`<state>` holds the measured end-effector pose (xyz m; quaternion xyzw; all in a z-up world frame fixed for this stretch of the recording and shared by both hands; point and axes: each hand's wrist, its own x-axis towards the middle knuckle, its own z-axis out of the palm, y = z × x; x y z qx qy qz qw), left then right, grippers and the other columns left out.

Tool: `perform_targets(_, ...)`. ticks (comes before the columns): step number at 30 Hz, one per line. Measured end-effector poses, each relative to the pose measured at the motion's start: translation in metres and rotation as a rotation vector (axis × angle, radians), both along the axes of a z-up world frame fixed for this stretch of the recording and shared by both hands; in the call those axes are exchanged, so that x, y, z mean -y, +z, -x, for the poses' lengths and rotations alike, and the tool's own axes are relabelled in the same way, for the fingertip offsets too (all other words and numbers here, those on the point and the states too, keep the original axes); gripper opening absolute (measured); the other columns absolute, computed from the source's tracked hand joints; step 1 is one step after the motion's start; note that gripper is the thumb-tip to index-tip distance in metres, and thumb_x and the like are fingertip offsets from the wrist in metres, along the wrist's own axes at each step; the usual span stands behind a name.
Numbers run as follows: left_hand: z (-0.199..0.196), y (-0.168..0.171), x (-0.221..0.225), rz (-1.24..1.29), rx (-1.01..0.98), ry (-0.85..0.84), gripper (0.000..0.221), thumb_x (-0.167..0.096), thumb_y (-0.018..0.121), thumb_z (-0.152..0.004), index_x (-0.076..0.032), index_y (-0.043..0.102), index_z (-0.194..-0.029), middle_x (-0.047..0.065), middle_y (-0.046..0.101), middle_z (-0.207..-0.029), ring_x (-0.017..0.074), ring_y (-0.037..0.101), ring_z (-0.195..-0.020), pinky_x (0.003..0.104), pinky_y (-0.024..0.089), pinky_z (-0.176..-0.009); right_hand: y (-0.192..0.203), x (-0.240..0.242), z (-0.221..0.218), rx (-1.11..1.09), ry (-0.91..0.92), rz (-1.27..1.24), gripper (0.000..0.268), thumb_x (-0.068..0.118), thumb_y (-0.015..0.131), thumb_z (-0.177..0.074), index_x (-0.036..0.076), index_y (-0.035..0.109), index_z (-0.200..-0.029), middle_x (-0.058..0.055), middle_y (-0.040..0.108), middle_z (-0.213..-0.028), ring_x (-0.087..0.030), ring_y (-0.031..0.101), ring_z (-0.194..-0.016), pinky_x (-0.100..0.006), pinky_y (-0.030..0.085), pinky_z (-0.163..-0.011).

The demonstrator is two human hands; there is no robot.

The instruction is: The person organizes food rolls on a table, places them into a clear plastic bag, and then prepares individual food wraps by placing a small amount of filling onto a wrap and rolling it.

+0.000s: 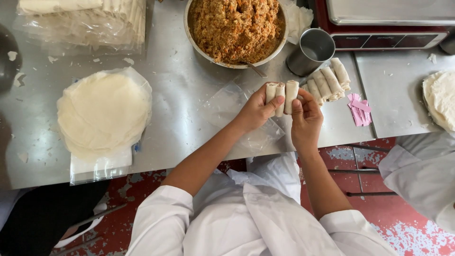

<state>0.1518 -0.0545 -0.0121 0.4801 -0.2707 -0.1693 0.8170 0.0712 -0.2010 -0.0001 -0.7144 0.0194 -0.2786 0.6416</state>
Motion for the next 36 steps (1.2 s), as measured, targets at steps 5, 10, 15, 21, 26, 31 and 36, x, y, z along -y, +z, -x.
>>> perform_targets(5,-0.001,-0.006,0.003,0.01,0.002,0.013,0.017,-0.018,0.063,-0.105,-0.01,0.058,-0.119,0.001,0.067,-0.089,0.0064,0.066,-0.087,0.032,0.06,-0.081,0.03,-0.018,0.009,0.033,-0.027,0.101,0.034,0.009,0.059,-0.11,-0.005,0.057,-0.141,-0.011,0.063,-0.093,-0.014,0.061,-0.084,-0.03,0.055,-0.082)
perform_targets(10,0.001,-0.001,0.001,-0.008,0.039,0.006,0.015,-0.019,0.062,-0.105,-0.01,0.059,-0.116,0.003,0.069,-0.087,0.0075,0.067,-0.084,0.032,0.061,-0.079,0.007,-0.017,0.009,0.061,-0.069,0.175,0.035,0.008,0.058,-0.111,-0.002,0.059,-0.144,-0.009,0.067,-0.101,-0.011,0.054,-0.093,-0.032,0.054,-0.087)
perform_targets(15,0.023,0.045,-0.005,0.018,0.075,0.069,0.033,-0.014,0.074,-0.098,-0.008,0.059,-0.126,0.0,0.068,-0.092,0.0049,0.062,-0.09,0.028,0.059,-0.077,-0.016,-0.023,0.005,0.214,-0.223,0.558,0.042,0.013,0.063,-0.106,0.009,0.06,-0.147,-0.012,0.058,-0.105,-0.023,0.059,-0.086,-0.033,0.051,-0.075)
perform_targets(21,0.016,0.026,0.006,0.003,0.055,0.163,0.032,-0.011,0.078,-0.094,-0.006,0.064,-0.121,-0.001,0.068,-0.091,0.0022,0.06,-0.088,0.025,0.059,-0.076,-0.012,0.053,-0.015,0.236,-0.245,0.818,0.033,0.011,0.076,-0.1,0.009,0.076,-0.133,-0.012,0.052,-0.102,-0.028,0.055,-0.084,-0.04,0.048,-0.077)
perform_targets(26,0.021,0.038,0.002,-0.018,0.067,0.167,0.029,-0.011,0.079,-0.092,-0.007,0.066,-0.118,0.0,0.069,-0.088,0.0032,0.061,-0.084,0.026,0.058,-0.075,0.013,0.136,-0.04,-0.371,-0.411,1.008,0.038,0.036,0.087,-0.098,0.008,0.063,-0.107,-0.011,0.056,-0.098,-0.038,0.06,-0.093,-0.05,0.048,-0.083)
perform_targets(31,0.029,0.057,-0.002,0.012,0.03,0.148,0.027,-0.014,0.081,-0.092,-0.008,0.067,-0.114,0.002,0.071,-0.084,0.0044,0.063,-0.078,0.026,0.058,-0.071,0.015,0.168,-0.047,-0.58,-0.288,0.816,0.032,0.041,0.081,-0.106,0.013,0.073,-0.094,-0.004,0.066,-0.073,-0.033,0.069,-0.069,-0.045,0.052,-0.061)
perform_targets(36,0.047,0.085,-0.005,0.073,-0.14,0.165,0.019,-0.018,0.079,-0.093,-0.008,0.066,-0.101,0.001,0.066,-0.072,0.0062,0.062,-0.065,0.022,0.054,-0.059,0.063,0.071,0.01,-0.456,0.02,0.287,0.025,0.038,0.067,-0.108,0.014,0.071,-0.108,-0.003,0.062,-0.075,-0.011,0.06,-0.071,-0.029,0.052,-0.07)
